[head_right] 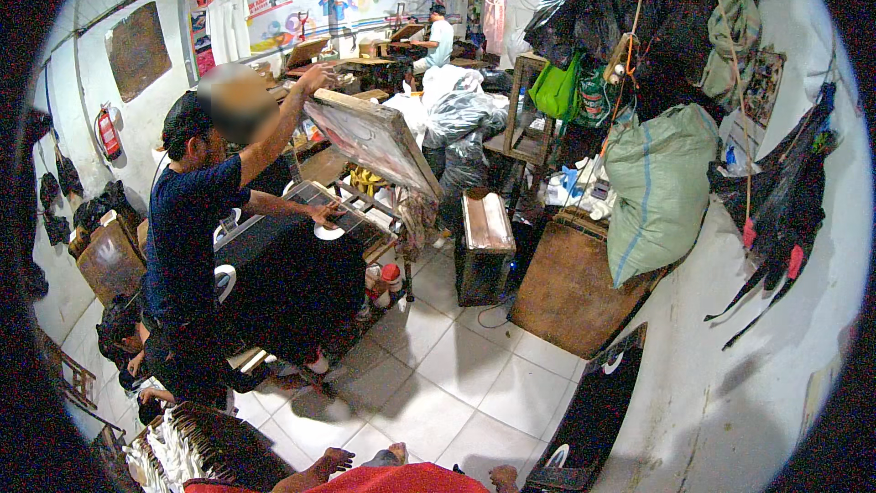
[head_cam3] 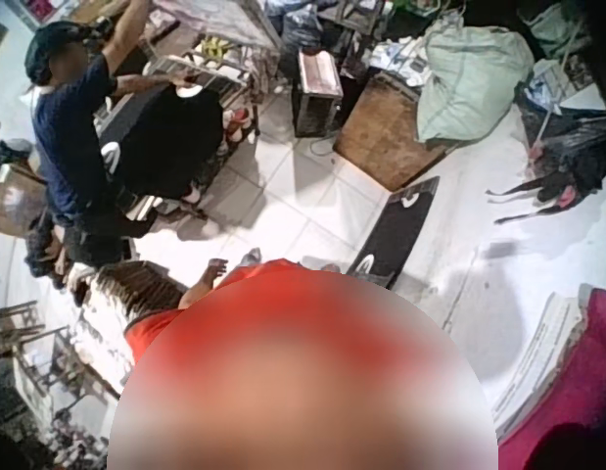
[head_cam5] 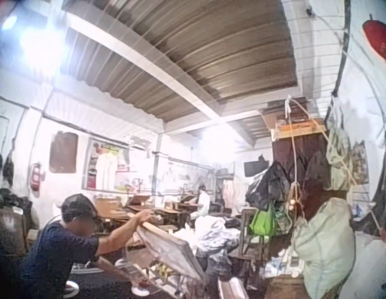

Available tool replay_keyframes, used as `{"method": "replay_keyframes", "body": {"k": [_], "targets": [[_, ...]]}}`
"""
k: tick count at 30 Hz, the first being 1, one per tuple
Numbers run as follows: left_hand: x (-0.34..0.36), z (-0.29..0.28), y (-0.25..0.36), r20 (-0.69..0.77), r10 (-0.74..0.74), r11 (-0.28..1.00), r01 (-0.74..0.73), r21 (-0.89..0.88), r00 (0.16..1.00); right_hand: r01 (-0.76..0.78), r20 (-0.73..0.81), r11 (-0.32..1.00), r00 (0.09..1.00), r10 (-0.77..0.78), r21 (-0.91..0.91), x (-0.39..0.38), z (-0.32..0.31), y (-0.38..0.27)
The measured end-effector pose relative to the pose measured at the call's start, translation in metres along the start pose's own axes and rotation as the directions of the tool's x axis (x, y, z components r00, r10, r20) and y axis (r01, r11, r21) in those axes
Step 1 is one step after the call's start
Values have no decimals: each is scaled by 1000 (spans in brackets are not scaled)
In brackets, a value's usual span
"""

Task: The person assists a coworker in a screen-printing operation by receiving freshly printed black fabric pieces and placing them on a nearby stack. The coworker operates the press, and the person handles the finished items one at a time.

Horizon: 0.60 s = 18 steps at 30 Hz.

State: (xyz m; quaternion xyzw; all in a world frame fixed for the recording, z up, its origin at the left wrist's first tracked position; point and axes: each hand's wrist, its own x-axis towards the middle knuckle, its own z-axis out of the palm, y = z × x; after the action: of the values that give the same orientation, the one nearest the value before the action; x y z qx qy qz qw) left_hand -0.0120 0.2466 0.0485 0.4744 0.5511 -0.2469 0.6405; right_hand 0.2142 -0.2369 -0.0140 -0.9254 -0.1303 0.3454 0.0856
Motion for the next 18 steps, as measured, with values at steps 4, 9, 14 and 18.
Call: {"method": "replay_keyframes", "body": {"k": [4,9,14,18], "targets": [[-6,3,19,-8,12,1000,-12,23,1000,4,17,1000,1000,-4,-8,-1,3,-2],[-16,3,19,-36,36,999,-35,21,999,21,52,999,998,-19,-40,-4,8,0],[-25,8,10,-52,19,1000,-18,13,998,44,79,997,996,-38,-66,-7,12,5],[-30,14,-4,-46,-3,1000,5,24,999,59,95,995,994,-52,-80,-9,15,10]]}}
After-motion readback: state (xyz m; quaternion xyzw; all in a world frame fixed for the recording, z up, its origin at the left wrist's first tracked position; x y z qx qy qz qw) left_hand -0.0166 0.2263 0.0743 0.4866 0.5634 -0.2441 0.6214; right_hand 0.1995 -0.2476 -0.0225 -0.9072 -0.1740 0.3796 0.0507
